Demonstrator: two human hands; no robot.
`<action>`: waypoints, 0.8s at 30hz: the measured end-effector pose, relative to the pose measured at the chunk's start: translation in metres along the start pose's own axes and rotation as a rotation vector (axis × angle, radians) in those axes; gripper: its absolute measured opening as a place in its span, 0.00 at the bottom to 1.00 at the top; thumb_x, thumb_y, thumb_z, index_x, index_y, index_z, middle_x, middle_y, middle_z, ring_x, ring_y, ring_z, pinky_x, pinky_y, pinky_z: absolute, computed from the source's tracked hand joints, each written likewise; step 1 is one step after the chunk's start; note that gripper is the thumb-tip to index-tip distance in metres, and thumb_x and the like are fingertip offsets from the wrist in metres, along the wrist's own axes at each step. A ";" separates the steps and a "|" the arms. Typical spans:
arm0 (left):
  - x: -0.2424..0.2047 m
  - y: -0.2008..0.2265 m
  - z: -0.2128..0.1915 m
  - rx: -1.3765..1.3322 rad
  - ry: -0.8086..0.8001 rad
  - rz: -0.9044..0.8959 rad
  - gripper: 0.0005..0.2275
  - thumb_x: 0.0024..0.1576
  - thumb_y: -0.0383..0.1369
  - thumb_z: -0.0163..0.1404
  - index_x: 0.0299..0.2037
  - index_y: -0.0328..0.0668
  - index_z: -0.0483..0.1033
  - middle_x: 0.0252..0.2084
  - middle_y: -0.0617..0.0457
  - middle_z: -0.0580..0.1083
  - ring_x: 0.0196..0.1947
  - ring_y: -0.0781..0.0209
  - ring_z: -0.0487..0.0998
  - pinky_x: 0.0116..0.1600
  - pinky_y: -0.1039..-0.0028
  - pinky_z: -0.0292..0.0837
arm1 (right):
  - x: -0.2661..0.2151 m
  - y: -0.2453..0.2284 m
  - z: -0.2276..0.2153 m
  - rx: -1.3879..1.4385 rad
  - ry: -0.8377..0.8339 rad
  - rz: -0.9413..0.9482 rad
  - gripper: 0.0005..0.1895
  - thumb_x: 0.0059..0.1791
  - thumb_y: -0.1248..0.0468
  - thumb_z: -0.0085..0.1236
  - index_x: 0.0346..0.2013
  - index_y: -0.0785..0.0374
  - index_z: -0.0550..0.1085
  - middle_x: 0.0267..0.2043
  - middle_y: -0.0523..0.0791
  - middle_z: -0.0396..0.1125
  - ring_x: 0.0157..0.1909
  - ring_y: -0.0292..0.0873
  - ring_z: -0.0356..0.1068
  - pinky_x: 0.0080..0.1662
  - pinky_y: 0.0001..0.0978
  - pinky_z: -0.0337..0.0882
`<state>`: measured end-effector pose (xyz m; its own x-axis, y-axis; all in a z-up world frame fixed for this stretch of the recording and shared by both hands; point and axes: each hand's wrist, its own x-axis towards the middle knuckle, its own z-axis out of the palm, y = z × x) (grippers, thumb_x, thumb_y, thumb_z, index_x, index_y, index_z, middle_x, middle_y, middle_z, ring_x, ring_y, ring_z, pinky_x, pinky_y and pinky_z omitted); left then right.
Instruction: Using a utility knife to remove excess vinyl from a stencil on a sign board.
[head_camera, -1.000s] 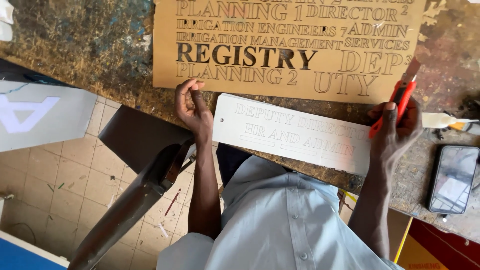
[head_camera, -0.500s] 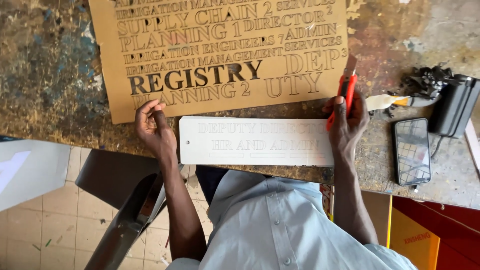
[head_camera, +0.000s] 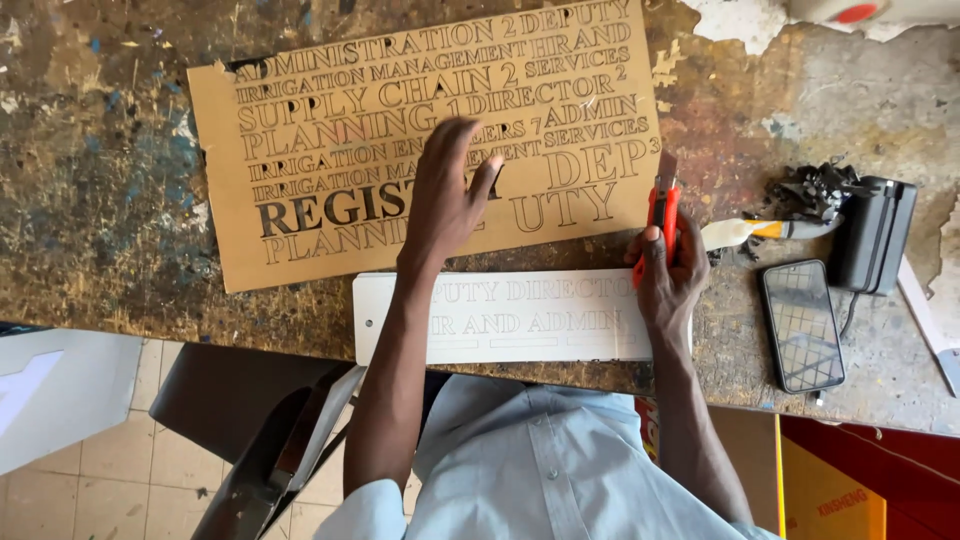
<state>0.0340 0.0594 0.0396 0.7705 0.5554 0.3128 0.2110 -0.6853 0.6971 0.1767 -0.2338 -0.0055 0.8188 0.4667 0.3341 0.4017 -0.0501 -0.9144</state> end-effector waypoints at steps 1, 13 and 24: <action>0.011 -0.018 0.015 0.000 0.002 0.005 0.19 0.74 0.36 0.54 0.70 0.31 0.73 0.67 0.29 0.75 0.72 0.33 0.74 0.78 0.42 0.67 | 0.001 -0.008 0.001 0.001 0.003 -0.005 0.22 0.68 0.54 0.56 0.65 0.72 0.76 0.31 0.51 0.74 0.33 0.48 0.79 0.37 0.38 0.76; 0.053 -0.057 0.069 0.506 0.098 -0.071 0.26 0.77 0.46 0.47 0.80 0.40 0.65 0.85 0.39 0.59 0.86 0.39 0.57 0.87 0.47 0.53 | 0.032 -0.046 0.010 0.066 -0.403 0.225 0.44 0.65 0.54 0.51 0.90 0.52 0.40 0.53 0.49 0.66 0.48 0.45 0.80 0.46 0.37 0.87; 0.053 -0.064 0.072 0.426 0.167 -0.082 0.33 0.75 0.50 0.48 0.79 0.27 0.61 0.82 0.36 0.64 0.83 0.38 0.63 0.87 0.50 0.57 | 0.172 -0.005 0.149 -0.366 -0.506 -0.275 0.32 0.68 0.63 0.47 0.88 0.48 0.55 0.52 0.65 0.78 0.37 0.58 0.77 0.35 0.52 0.75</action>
<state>0.1050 0.0987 -0.0349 0.6413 0.6600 0.3915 0.5224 -0.7491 0.4073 0.2551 -0.0218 0.0225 0.4105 0.8563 0.3135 0.7534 -0.1248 -0.6456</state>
